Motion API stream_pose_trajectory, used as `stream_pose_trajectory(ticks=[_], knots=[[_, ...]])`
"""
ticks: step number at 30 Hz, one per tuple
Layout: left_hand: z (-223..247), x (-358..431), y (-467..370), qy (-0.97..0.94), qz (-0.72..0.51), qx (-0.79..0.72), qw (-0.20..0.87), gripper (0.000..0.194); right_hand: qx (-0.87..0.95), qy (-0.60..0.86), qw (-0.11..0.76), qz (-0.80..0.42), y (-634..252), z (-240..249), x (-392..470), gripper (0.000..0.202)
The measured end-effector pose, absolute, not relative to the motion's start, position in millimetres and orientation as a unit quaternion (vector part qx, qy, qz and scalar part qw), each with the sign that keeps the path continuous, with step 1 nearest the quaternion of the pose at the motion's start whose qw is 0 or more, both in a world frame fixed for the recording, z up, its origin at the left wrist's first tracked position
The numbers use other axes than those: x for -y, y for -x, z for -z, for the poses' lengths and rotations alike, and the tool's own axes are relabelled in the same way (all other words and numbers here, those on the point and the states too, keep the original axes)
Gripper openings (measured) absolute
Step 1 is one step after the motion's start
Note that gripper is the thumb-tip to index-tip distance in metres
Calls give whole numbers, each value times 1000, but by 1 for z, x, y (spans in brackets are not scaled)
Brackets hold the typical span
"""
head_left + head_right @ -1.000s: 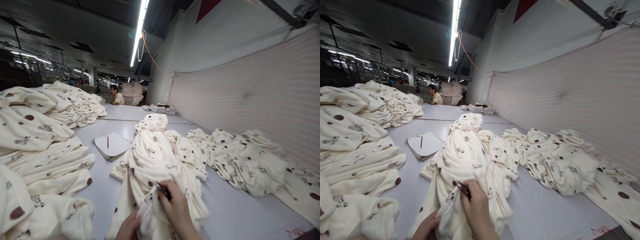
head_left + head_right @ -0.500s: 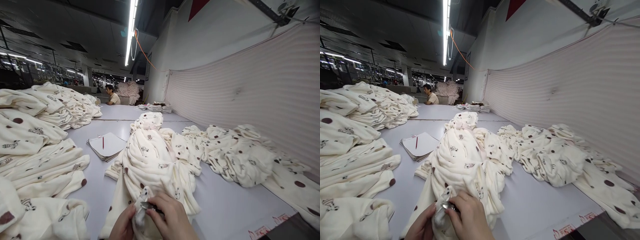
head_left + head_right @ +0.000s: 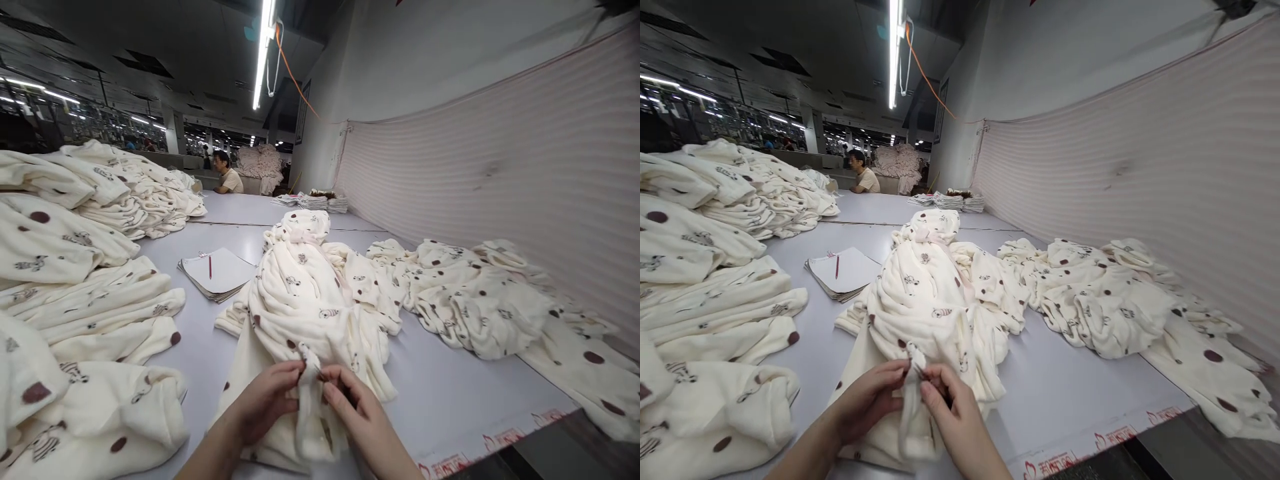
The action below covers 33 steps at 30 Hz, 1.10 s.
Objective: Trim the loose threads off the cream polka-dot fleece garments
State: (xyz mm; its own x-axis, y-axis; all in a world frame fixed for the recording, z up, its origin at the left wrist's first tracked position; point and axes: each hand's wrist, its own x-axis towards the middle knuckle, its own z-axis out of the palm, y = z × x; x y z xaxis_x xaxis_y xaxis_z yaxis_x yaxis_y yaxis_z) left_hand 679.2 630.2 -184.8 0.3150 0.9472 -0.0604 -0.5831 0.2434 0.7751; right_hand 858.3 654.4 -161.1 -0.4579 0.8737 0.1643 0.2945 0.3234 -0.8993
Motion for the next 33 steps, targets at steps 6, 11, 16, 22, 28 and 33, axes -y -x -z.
stream_pose_trajectory(ticks=[6, 11, 16, 22, 28, 33], knots=[[181, -656, -643, -329, -492, -308, 745, 43, 810, 346, 227, -416, -797, 208, -632, 21], [180, -616, -576, -356, -564, -471, 578, 33, 880, 383, 139, -245, -771, 226, -635, 31], [230, -557, -559, -358, -516, -715, 306, 25, 819, 406, 224, -337, -772, 218, -656, 25], [274, -567, -611, -449, -459, -701, 310, 26, 815, 385, 263, -344, -788, 209, -674, 29], [274, -589, -634, -330, -718, -434, 432, 29, 852, 412, 167, -275, -815, 201, -679, 36], [272, -589, -643, -316, -735, -384, 461, 30, 824, 421, 187, -331, -806, 188, -666, 41]])
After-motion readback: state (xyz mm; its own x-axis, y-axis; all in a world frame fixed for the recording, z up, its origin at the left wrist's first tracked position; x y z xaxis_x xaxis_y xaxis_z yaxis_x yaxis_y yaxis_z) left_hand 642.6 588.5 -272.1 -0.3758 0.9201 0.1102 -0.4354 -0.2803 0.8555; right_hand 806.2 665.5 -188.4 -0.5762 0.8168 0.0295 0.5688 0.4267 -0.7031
